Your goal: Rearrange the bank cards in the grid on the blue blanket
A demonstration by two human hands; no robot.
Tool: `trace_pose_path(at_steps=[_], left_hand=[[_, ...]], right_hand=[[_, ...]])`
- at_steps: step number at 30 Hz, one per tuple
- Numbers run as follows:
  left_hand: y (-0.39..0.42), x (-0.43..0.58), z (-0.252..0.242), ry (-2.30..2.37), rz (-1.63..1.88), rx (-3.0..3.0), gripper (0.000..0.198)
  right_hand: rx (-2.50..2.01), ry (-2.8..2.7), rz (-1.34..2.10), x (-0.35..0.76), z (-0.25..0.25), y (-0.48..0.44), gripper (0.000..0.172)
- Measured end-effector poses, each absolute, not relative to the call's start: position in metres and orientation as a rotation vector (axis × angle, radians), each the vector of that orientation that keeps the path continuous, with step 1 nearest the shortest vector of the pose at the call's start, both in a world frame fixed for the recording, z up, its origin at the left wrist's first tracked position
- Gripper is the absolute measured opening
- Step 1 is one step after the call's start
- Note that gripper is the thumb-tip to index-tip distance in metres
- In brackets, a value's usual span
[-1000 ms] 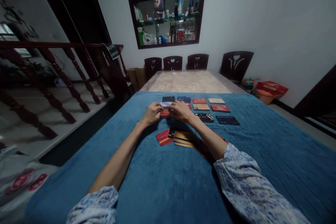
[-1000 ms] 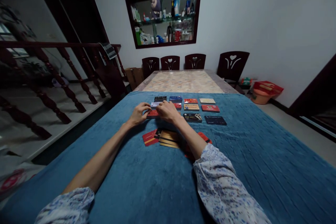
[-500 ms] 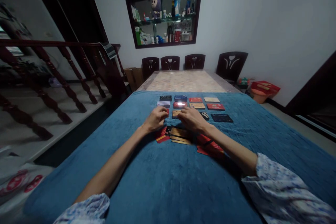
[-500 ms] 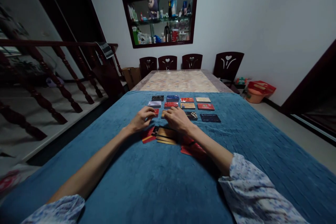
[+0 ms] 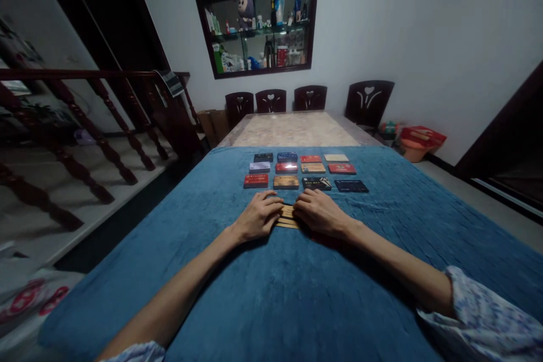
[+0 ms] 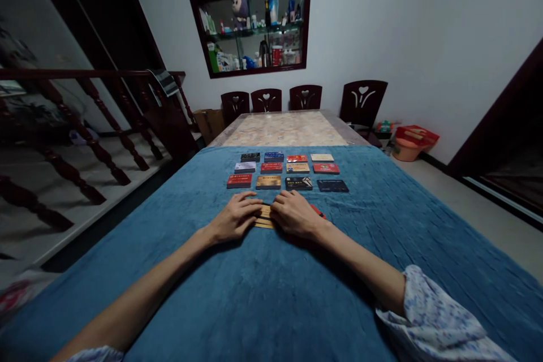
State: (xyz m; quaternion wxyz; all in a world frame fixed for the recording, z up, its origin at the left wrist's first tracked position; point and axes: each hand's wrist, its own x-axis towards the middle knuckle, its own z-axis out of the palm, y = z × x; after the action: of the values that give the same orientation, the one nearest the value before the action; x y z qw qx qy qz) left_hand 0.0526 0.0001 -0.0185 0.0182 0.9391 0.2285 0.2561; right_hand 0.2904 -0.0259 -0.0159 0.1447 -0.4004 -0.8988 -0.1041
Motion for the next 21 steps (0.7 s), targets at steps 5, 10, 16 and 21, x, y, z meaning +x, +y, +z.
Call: trace_pose_path(at_steps=[5, 10, 16, 21], left_hand=[[-0.010, 0.045, -0.015, 0.702, 0.581, 2.917, 0.032], [-0.011, 0.040, -0.010, 0.676, 0.542, 2.926, 0.033], [-0.006, 0.032, -0.005, 0.670, 0.552, 2.940, 0.023], [-0.002, 0.028, -0.004, 0.668, 0.531, 2.948, 0.022]], right_hand=[[-1.131, -2.661, -0.111, 0.285, -0.008, -0.036, 0.022], [-1.042, -2.674, -0.052, 0.285, -0.007, -0.039, 0.021], [-0.917, -2.665, -0.146, 0.281, -0.019, -0.034, 0.020], [-0.859, -2.650, -0.157, 0.279, -0.022, -0.034, 0.024]])
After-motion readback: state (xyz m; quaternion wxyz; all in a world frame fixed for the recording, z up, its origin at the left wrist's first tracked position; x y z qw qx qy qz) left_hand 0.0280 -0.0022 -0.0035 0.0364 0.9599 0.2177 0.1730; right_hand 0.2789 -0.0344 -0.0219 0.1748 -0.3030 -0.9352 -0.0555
